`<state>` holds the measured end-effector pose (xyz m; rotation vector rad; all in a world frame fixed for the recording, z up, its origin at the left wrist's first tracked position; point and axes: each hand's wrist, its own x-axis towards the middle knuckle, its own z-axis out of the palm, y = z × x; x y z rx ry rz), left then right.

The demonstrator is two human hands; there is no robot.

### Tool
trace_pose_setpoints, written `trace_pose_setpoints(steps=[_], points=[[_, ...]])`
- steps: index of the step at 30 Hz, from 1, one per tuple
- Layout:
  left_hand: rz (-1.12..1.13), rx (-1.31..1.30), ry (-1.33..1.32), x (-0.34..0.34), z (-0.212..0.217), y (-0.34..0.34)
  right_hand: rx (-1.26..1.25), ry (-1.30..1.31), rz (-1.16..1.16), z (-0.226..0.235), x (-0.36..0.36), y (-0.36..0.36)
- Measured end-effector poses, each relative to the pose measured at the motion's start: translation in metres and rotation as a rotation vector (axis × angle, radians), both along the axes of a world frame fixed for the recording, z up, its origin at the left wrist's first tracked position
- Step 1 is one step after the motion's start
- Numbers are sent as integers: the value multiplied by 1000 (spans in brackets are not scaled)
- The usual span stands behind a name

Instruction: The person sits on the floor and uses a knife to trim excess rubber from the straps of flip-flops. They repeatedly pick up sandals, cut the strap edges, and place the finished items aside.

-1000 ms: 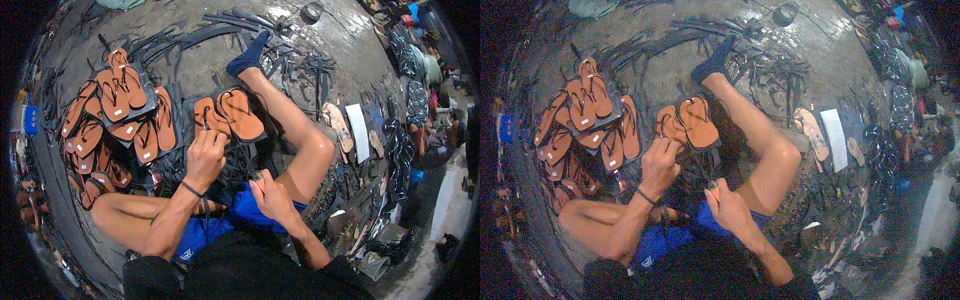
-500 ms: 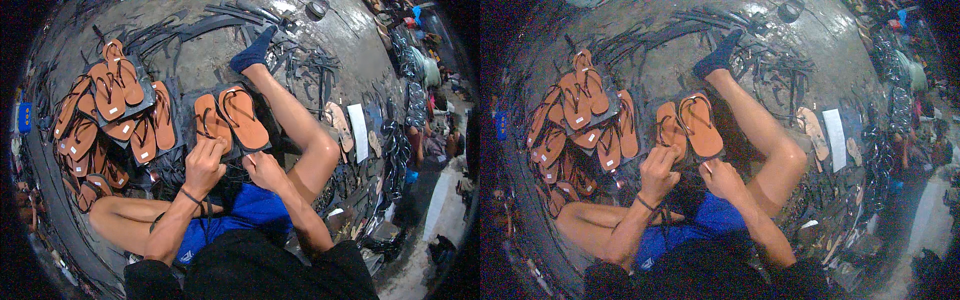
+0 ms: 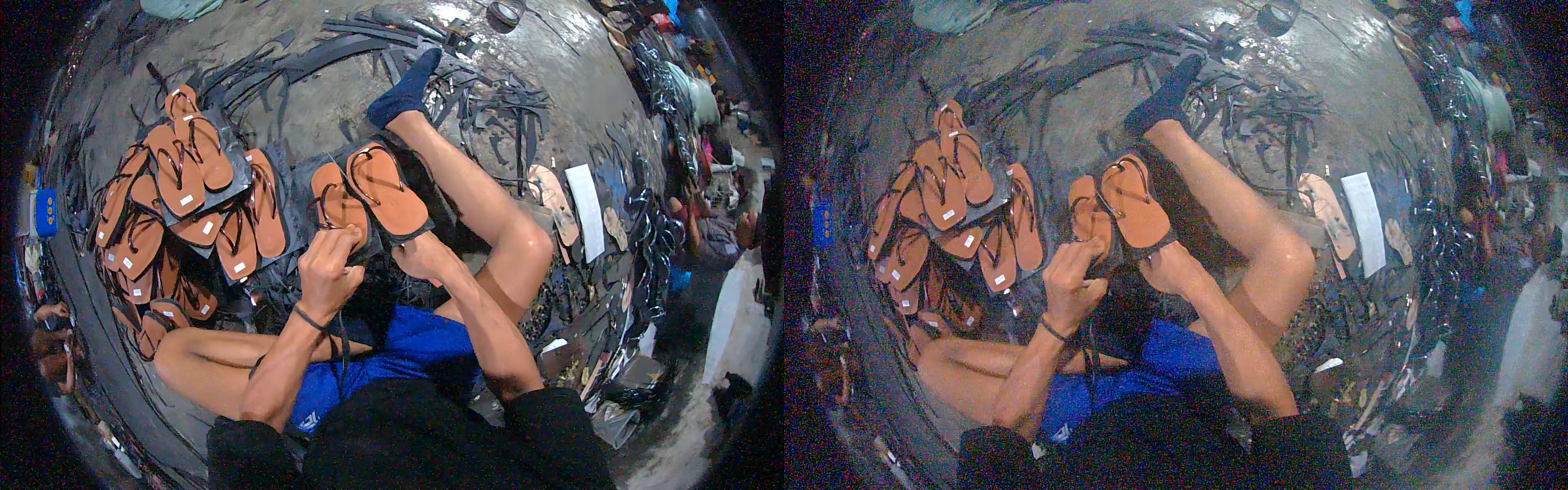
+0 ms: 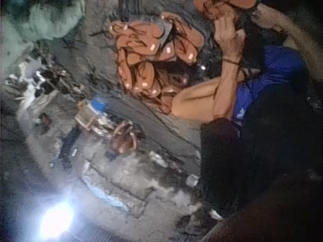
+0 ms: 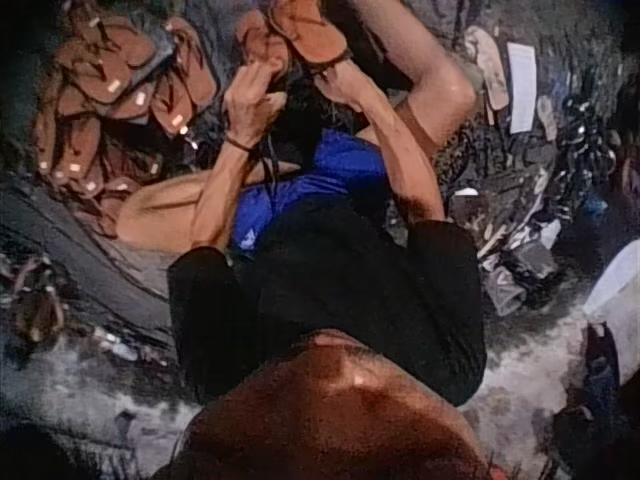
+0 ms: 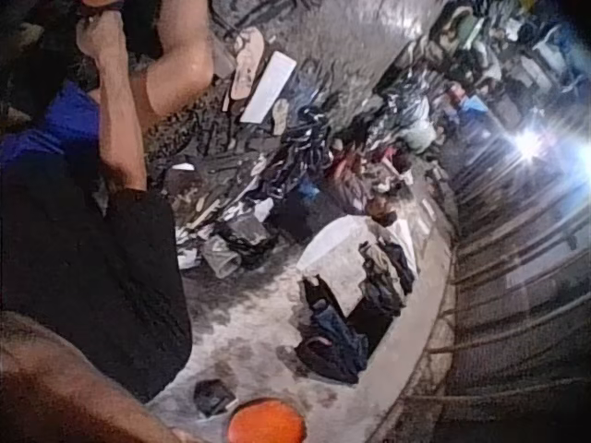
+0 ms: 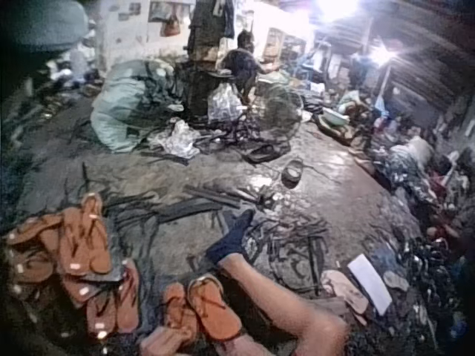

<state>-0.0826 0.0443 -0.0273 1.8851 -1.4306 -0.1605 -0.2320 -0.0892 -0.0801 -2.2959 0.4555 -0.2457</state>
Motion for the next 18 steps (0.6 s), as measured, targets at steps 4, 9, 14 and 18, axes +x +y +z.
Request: trace_pose_setpoints(steps=[4,9,14,18], points=[[11,-21,0,-2,-3,-4,-194,-91,35,-10,12,-9],[22,16,-26,-3,-5,-1,-396,-16,-29,-32,43,-7],[63,34,-15,-2,1,0,-225,122,-120,-47,65,-4],[45,34,-77,-7,4,-3,-81,109,-201,-51,92,-24]])
